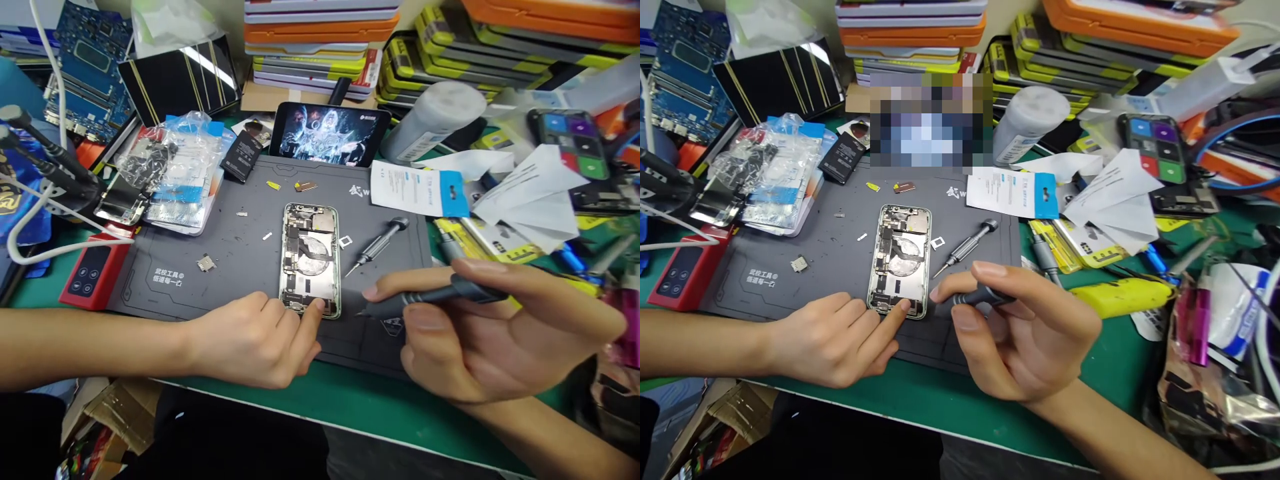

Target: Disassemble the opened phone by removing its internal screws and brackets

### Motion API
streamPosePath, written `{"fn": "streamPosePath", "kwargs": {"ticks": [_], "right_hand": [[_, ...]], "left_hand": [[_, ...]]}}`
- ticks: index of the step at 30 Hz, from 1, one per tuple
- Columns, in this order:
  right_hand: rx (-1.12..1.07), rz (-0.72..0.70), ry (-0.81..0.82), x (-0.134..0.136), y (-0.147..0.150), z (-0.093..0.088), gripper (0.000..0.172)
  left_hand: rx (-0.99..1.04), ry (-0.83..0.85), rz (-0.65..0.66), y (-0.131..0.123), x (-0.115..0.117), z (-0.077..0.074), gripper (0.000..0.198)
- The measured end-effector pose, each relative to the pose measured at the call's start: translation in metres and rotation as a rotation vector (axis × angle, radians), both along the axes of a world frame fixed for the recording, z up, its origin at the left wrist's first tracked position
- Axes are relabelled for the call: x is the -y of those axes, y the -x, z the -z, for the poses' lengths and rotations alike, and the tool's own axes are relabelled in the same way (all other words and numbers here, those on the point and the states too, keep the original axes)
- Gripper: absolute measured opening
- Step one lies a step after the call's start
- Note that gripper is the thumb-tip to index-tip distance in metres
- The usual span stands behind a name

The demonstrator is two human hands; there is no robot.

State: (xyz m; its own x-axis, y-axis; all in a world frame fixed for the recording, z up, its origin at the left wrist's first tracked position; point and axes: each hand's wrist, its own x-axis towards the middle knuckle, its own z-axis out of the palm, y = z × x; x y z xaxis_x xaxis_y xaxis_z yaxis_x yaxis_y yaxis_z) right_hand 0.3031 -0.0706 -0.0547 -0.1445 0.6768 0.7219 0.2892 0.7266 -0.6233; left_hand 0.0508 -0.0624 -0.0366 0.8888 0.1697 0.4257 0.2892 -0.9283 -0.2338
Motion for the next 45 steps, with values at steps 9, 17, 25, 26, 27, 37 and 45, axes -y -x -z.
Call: {"fn": "streamPosePath", "kwargs": {"ticks": [9, 17, 25, 26, 27, 37, 45], "right_hand": [[-0.094, 0.096, -0.019, -0.004, 0.014, 0.004, 0.073], [-0.118, 0.002, 0.038, -0.003, 0.016, -0.003, 0.064], [-0.113, 0.005, 0.062, -0.004, 0.016, -0.002, 0.063], [-0.122, 0.004, 0.053, -0.004, 0.016, -0.001, 0.064], [-0.127, 0.001, 0.043, -0.004, 0.016, -0.001, 0.066], [-0.095, -0.002, 0.026, -0.004, 0.018, -0.001, 0.065], [-0.096, -0.041, 0.026, -0.004, 0.018, -0.002, 0.068]], "left_hand": [[-0.014, -0.031, -0.022, 0.0, 0.002, -0.001, 0.043], [-0.109, -0.102, -0.107, 0.0, 0.015, -0.007, 0.048], [-0.195, 0.054, -0.337, 0.023, -0.006, -0.063, 0.021], [-0.189, 0.062, -0.387, 0.031, -0.01, -0.067, 0.022], [-0.136, 0.055, -0.454, 0.041, -0.012, -0.068, 0.022], [0.148, 0.243, -0.752, 0.086, 0.008, -0.013, 0.028], [0.35, 0.523, -0.701, 0.084, 0.015, -0.024, 0.01]]}}
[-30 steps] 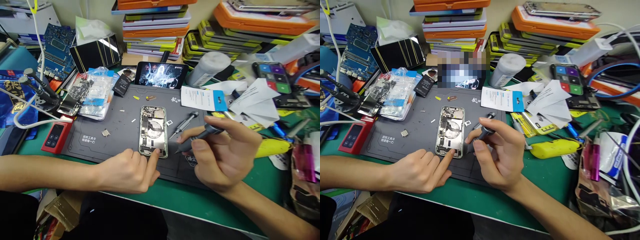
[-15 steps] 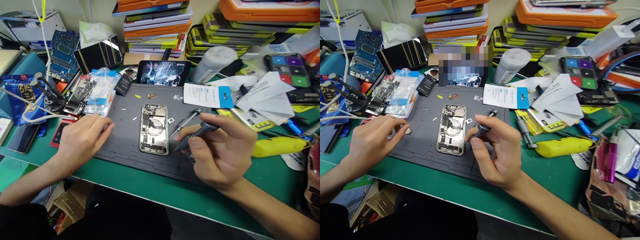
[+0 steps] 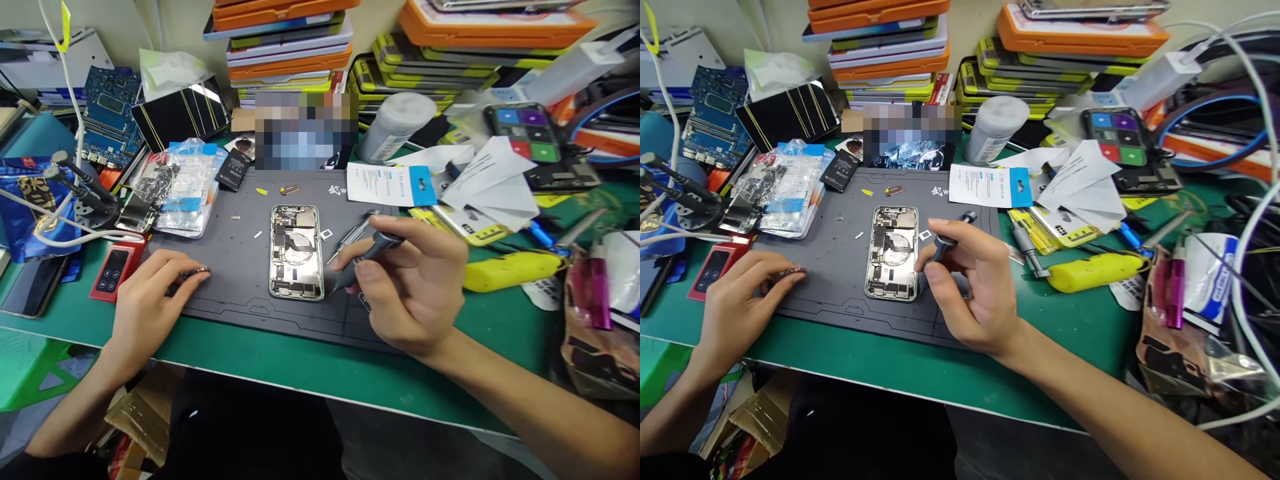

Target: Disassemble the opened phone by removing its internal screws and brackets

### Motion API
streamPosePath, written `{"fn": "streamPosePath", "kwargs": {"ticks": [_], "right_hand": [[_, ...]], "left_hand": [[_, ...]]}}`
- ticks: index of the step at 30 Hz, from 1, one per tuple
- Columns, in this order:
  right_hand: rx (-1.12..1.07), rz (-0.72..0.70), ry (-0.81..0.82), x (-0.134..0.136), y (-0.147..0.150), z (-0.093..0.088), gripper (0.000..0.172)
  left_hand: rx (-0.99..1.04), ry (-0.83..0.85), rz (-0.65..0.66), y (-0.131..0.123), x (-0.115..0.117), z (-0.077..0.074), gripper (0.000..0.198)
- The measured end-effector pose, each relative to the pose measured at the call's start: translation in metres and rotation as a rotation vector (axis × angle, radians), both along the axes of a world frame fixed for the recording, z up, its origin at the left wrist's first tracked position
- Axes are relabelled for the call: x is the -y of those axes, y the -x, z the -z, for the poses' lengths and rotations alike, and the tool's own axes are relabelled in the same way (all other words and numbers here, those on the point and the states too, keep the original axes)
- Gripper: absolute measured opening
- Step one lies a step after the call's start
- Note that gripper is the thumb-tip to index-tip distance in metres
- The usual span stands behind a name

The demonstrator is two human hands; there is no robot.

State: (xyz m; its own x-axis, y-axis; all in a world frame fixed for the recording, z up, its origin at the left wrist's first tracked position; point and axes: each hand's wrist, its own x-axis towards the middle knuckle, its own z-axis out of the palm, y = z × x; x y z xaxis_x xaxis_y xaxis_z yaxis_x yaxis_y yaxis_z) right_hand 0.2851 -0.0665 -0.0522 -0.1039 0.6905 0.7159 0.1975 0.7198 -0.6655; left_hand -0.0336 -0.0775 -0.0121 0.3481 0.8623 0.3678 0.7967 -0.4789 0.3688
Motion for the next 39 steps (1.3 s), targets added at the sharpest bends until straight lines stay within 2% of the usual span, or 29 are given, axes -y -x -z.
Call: {"fn": "streamPosePath", "kwargs": {"ticks": [2, 4, 7, 10, 16, 20, 23, 27, 29, 32, 35, 39], "right_hand": [[0.027, -0.008, -0.004, 0.001, -0.001, -0.001, 0.07], [0.051, -0.01, -0.008, 0.002, -0.001, -0.001, 0.07], [0.064, -0.016, -0.006, 0.003, -0.002, -0.002, 0.068], [0.059, -0.03, -0.005, 0.003, -0.001, -0.002, 0.067], [0.043, -0.043, 0.009, 0.004, 0.0, 0.001, 0.066], [0.077, -0.031, -0.005, 0.003, -0.001, 0.003, 0.065], [0.096, -0.035, -0.043, 0.002, -0.001, 0.004, 0.066], [0.108, -0.041, -0.053, 0.003, -0.001, 0.002, 0.066], [0.113, -0.041, -0.021, 0.005, -0.001, 0.002, 0.065], [0.121, -0.048, 0.019, 0.008, -0.002, 0.002, 0.065], [0.128, -0.043, 0.031, 0.009, -0.002, 0.003, 0.065], [0.146, -0.034, 0.047, 0.009, -0.002, 0.003, 0.065]], "left_hand": [[-0.004, 0.101, 0.1, -0.004, 0.004, -0.005, 0.013], [-0.105, 0.122, 0.195, -0.011, 0.007, -0.006, 0.018], [-0.19, 0.068, 0.178, -0.021, 0.008, -0.002, 0.024], [-0.166, 0.085, 0.137, -0.026, 0.008, 0.002, 0.03], [-0.199, 0.097, 0.32, -0.027, 0.004, -0.003, 0.026], [-0.206, 0.124, 0.279, -0.035, 0.004, -0.004, 0.022], [-0.21, 0.065, 0.204, -0.044, 0.007, 0.0, 0.023], [-0.243, -0.028, 0.124, -0.05, 0.011, 0.002, 0.041], [-0.239, 0.021, 0.138, -0.048, 0.01, 0.001, 0.042], [-0.243, 0.117, 0.212, -0.041, 0.006, -0.002, 0.029], [-0.261, 0.104, 0.275, -0.036, 0.002, -0.002, 0.022], [-0.247, 0.113, 0.258, -0.038, 0.001, -0.002, 0.017]]}}
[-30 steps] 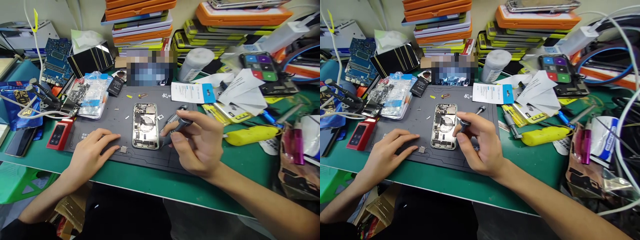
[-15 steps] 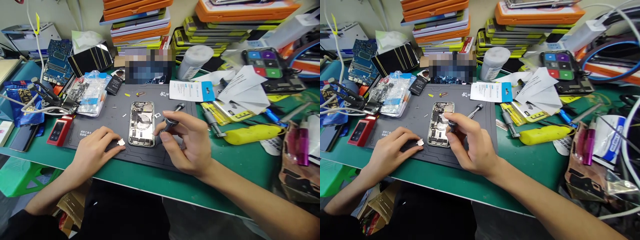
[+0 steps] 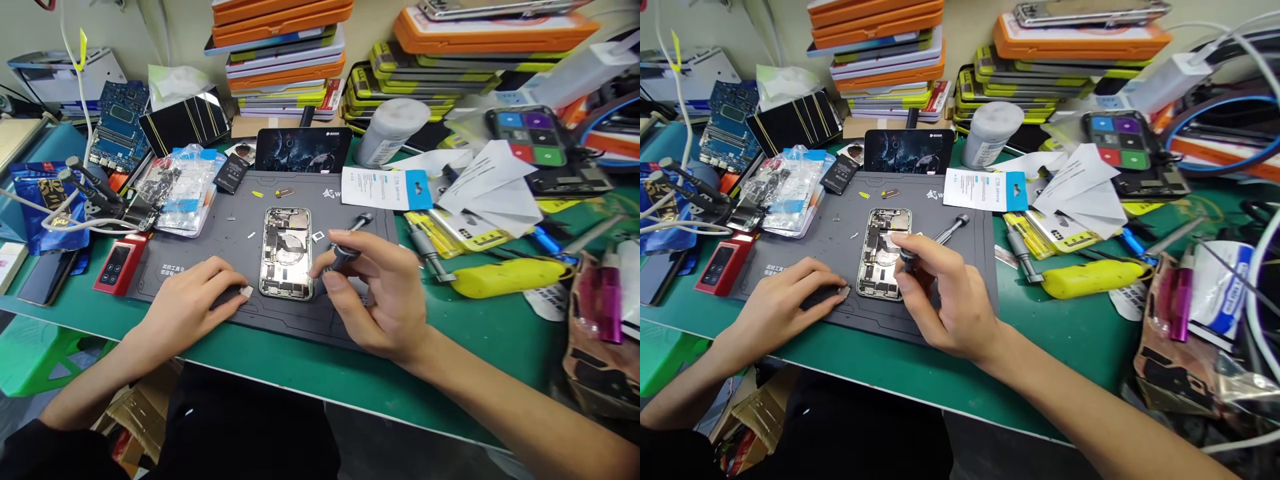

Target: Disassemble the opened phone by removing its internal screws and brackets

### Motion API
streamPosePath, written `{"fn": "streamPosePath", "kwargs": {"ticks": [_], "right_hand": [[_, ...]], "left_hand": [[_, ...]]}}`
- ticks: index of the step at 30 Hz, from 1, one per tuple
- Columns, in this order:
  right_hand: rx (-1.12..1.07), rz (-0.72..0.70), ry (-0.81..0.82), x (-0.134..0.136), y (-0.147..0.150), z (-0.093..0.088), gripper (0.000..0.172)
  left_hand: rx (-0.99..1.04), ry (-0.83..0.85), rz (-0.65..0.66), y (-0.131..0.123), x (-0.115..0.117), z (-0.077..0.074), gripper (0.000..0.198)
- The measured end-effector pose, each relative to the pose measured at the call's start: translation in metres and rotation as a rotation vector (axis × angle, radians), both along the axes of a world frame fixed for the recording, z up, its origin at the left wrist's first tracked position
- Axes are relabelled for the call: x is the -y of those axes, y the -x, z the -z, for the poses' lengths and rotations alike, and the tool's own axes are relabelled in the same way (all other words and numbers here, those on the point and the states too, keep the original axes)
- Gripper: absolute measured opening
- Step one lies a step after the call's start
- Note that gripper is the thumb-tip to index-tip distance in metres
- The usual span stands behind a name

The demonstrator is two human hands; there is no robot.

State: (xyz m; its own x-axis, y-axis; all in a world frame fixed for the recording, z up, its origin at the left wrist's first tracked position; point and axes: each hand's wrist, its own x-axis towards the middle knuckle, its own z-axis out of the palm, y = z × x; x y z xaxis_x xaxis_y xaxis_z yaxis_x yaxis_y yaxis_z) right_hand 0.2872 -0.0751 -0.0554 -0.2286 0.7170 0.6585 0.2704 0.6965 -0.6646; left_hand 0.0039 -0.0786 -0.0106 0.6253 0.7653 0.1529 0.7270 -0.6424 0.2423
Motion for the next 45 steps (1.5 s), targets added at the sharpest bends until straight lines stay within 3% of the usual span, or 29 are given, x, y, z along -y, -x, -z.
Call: {"fn": "streamPosePath", "kwargs": {"ticks": [4, 7, 14, 25, 30, 34, 37, 40, 45], "right_hand": [[0.004, 0.006, -0.017, 0.0, 0.0, -0.001, 0.064], [0.007, 0.019, -0.003, 0.001, 0.0, -0.001, 0.064], [0.04, 0.031, -0.011, 0.002, -0.002, -0.002, 0.066], [0.002, 0.004, -0.013, 0.001, -0.002, -0.002, 0.074], [-0.009, -0.024, -0.003, 0.0, -0.002, -0.003, 0.075], [-0.032, -0.009, -0.028, -0.001, -0.001, -0.004, 0.073], [-0.082, 0.068, -0.016, 0.001, -0.001, -0.008, 0.061], [-0.094, 0.168, 0.043, 0.002, -0.001, -0.013, 0.047], [0.33, 0.202, 0.06, -0.001, -0.001, -0.015, 0.035]], "left_hand": [[0.02, 0.083, -0.044, -0.007, -0.005, -0.005, 0.011], [0.021, 0.055, -0.038, -0.018, -0.014, -0.01, 0.011], [-0.195, 0.008, 0.041, -0.046, -0.036, -0.01, 0.014], [-0.176, 0.17, 0.063, -0.038, -0.043, -0.015, 0.02], [-0.124, 0.088, 0.096, -0.038, -0.04, -0.01, 0.017], [-0.155, -0.128, 0.216, -0.032, -0.036, -0.003, 0.013], [-0.152, -0.304, 0.345, -0.025, -0.035, 0.001, 0.021], [-0.077, -0.327, 0.389, -0.019, -0.036, 0.003, 0.03], [-0.009, -0.245, 0.351, -0.014, -0.037, 0.006, 0.028]]}}
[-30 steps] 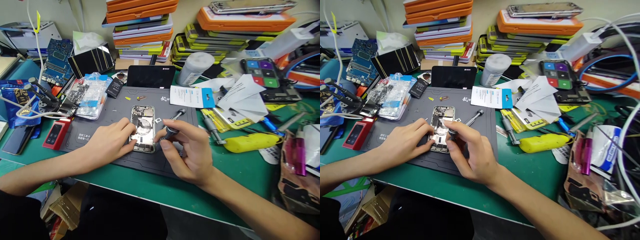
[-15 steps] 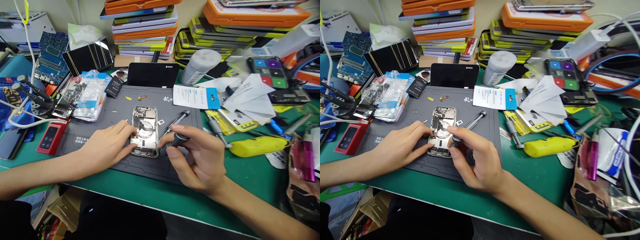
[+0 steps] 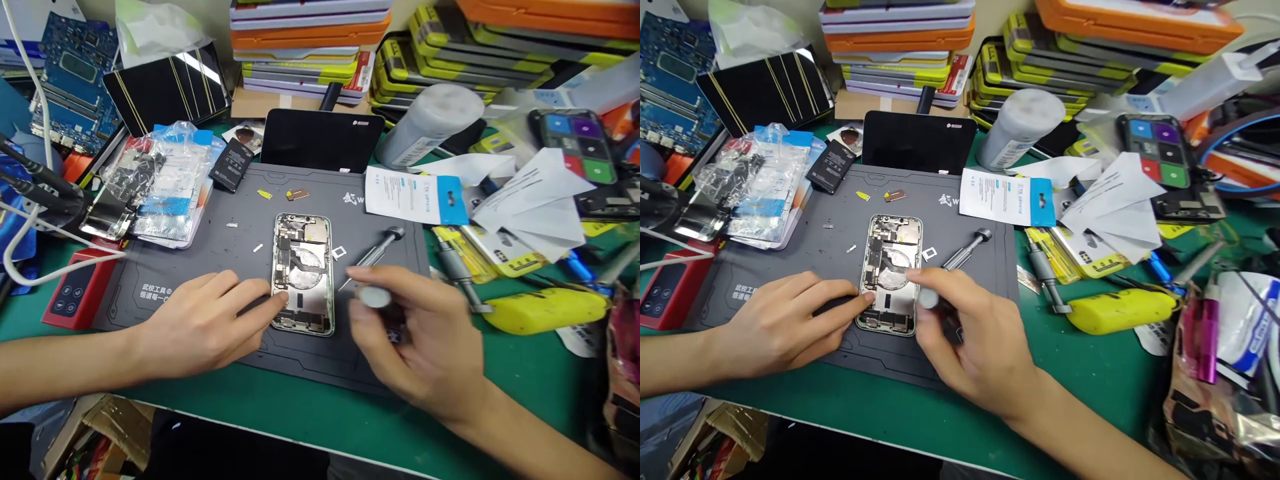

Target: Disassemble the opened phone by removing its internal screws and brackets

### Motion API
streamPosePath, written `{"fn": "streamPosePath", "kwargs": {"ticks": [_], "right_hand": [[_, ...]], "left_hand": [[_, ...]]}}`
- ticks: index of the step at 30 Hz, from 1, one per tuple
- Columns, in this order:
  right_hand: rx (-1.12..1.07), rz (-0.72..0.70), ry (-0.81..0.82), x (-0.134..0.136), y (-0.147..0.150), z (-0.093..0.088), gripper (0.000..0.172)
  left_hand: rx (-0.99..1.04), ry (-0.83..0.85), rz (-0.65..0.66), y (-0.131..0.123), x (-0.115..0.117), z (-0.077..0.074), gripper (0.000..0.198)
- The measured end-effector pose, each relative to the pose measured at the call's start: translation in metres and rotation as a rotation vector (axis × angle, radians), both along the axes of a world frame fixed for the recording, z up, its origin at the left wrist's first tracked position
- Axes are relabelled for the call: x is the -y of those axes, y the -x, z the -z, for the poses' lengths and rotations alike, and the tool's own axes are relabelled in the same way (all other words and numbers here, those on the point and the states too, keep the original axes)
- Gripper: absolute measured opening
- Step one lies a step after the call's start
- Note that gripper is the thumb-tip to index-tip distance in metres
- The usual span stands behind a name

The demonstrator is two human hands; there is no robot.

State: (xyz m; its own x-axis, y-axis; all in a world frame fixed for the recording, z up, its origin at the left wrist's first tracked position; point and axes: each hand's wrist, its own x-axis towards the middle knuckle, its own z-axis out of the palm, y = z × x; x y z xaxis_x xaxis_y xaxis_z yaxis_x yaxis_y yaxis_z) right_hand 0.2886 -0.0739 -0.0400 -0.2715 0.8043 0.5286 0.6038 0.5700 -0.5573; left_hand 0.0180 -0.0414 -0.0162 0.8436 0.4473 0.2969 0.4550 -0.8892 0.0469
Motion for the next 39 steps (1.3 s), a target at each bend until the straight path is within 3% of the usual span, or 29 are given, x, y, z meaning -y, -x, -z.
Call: {"fn": "streamPosePath", "kwargs": {"ticks": [3, 8, 39], "right_hand": [[0.243, -0.055, 0.007, -0.002, 0.0, 0.003, 0.029], [0.388, -0.165, -0.055, -0.002, -0.003, 0.006, 0.026], [0.535, -0.156, -0.173, -0.006, 0.01, -0.002, 0.031]], "left_hand": [[0.002, 0.039, -0.001, 0.002, 0.001, 0.001, 0.03], [0.036, 0.003, 0.018, 0.003, 0.002, 0.006, 0.032], [0.045, -0.109, 0.048, 0.003, 0.004, 0.016, 0.03]]}}
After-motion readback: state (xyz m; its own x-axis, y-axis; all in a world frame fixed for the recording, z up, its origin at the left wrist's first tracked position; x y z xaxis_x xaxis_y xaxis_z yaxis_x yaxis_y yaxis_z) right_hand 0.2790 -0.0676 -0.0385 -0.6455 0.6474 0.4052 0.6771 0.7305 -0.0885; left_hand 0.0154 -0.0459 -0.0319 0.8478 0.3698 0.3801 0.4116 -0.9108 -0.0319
